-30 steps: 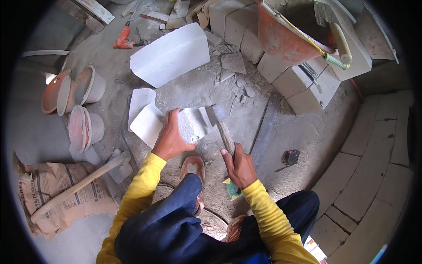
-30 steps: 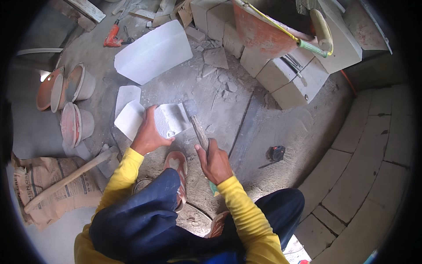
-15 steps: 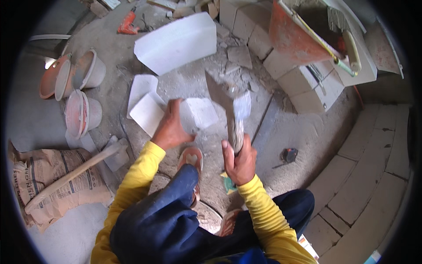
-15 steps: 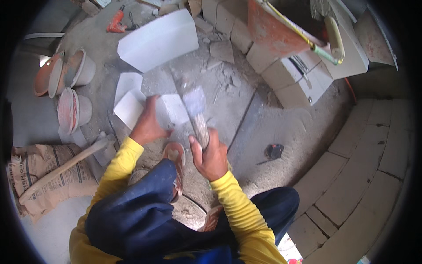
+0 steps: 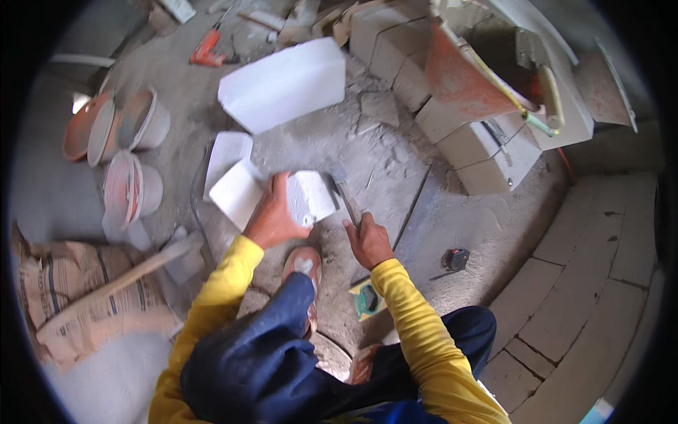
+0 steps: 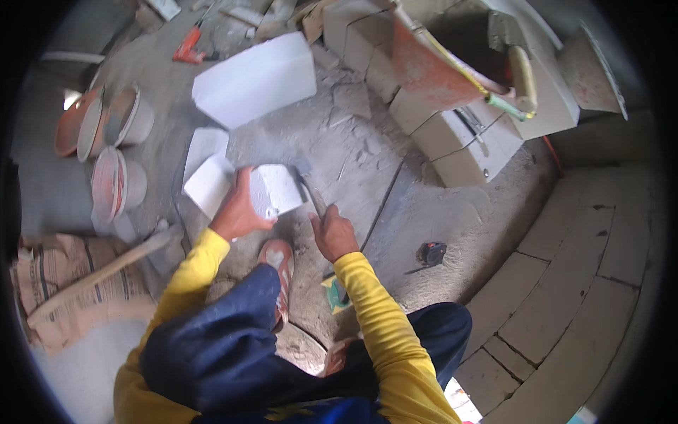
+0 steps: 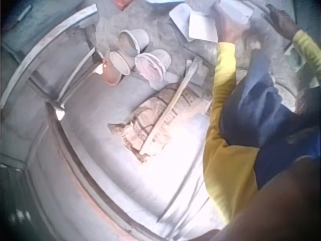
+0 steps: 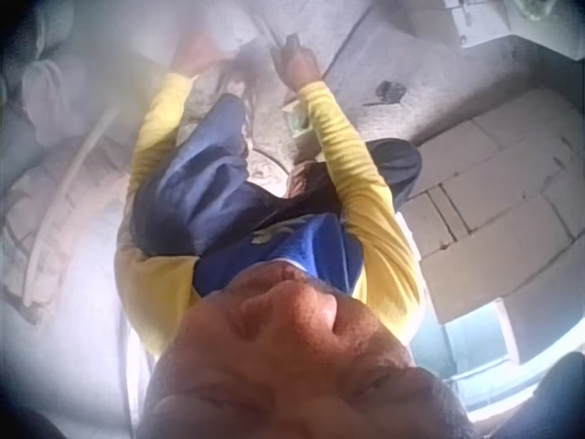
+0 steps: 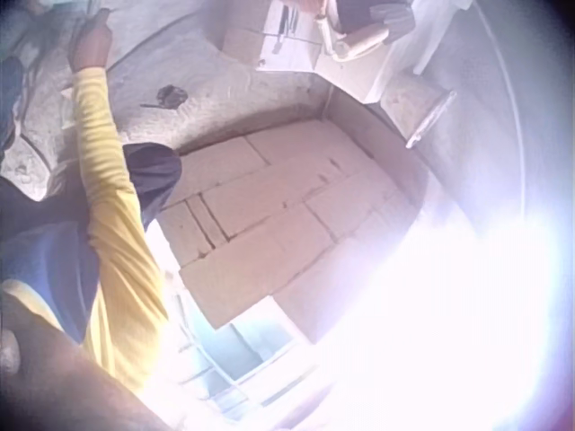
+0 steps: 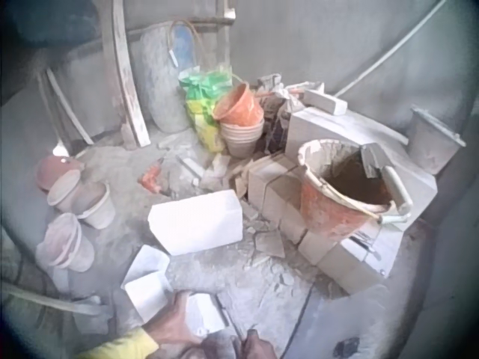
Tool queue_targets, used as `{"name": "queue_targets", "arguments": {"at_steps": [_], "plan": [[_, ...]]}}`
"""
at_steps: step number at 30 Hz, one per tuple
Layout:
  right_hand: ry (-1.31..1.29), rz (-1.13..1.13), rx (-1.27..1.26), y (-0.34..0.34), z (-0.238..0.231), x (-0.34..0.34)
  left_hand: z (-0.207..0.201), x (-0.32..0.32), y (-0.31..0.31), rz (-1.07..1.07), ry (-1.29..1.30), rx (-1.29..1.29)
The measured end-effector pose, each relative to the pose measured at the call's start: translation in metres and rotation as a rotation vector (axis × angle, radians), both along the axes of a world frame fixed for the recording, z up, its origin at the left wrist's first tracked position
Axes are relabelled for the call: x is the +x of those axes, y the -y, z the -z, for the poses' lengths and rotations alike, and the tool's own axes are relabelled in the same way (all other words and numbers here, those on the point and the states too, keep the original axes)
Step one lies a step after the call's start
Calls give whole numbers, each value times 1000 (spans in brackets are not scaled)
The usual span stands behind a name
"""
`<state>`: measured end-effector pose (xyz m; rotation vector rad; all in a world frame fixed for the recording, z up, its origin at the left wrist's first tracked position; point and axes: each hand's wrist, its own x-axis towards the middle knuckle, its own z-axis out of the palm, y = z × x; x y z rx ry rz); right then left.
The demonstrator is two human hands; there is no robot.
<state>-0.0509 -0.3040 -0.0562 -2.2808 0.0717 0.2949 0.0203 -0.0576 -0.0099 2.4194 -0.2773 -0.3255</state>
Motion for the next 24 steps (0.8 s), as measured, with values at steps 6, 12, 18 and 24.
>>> {"name": "queue_targets", "arguments": {"at_steps": [6, 12, 18, 24], "plan": [[196, 197, 283, 1, -61, -1, 2, 3, 3, -25, -36, -26], [168, 32, 95, -3, -12, 27, 4, 18, -2, -19, 54, -15], [209, 79, 249, -3, -48, -1, -6, 8, 12, 19, 49, -53], [117, 126, 152, -2, -18, 8, 0, 2, -7, -28, 53, -51]]}}
